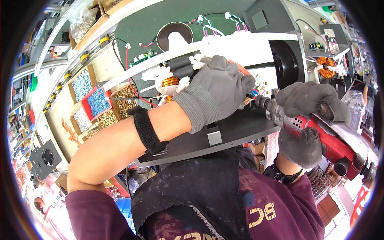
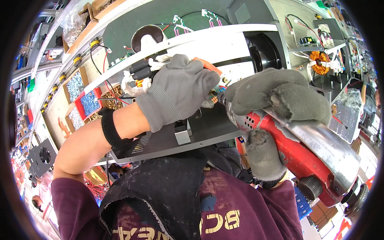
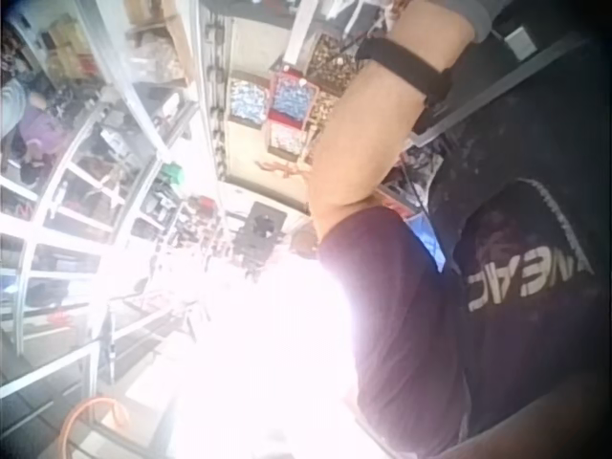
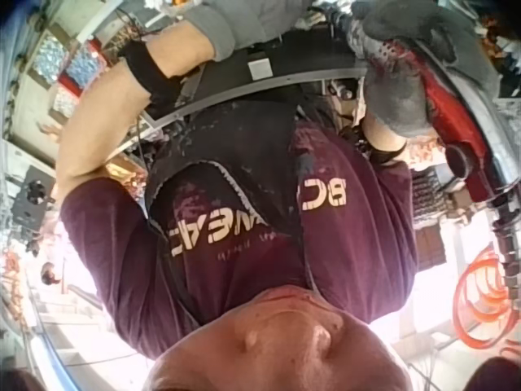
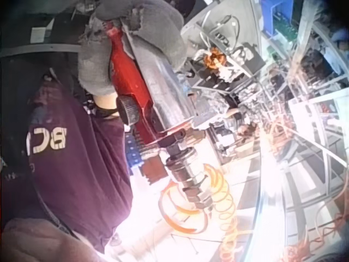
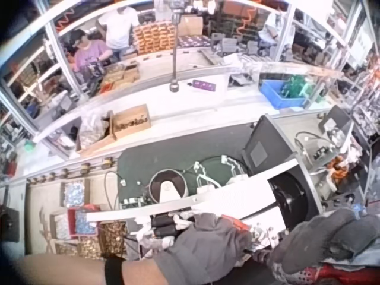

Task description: Assembling and wiring electrical components inside a power inverter chassis using a pneumatic screwdriver.

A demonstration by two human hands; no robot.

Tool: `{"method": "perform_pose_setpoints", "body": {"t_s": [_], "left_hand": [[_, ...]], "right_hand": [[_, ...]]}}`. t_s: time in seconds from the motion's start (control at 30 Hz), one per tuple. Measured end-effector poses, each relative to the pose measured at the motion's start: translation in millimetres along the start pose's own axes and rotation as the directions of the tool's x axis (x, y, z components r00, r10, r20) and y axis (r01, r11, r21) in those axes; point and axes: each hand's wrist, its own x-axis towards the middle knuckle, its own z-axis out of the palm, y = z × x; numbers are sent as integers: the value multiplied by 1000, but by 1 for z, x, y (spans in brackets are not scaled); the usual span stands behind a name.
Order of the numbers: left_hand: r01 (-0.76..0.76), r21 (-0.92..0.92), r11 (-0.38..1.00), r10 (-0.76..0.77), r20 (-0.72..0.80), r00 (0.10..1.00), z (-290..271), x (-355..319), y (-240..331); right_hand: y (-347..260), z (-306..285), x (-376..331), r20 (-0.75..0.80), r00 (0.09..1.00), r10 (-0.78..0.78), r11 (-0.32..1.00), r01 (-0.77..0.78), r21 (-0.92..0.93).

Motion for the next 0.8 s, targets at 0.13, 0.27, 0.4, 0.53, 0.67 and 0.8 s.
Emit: {"method": "perform_pose_setpoints", "body": {"t_s": [0.13,0.27,0.4,0.53,0.67,0.8], "left_hand": [[-30,-2,1000,30,98,995,-14,16,-5],[-9,-77,997,39,403,915,-40,30,-4],[24,-114,993,25,410,912,-42,32,-9],[52,-229,972,45,400,915,-33,27,-23],[38,-252,967,63,379,923,-38,25,-22],[-19,-266,964,101,298,949,-32,24,-21]], "right_hand": [[-22,25,20,31,989,146,968,-137,-210],[10,-28,-10,22,999,42,997,-44,69],[21,-19,-12,-87,994,-70,948,94,303],[-7,19,-1,-123,991,49,998,-55,-44],[-7,3,7,-40,992,119,993,-118,12],[-9,-3,9,73,984,162,986,-164,17]]}}
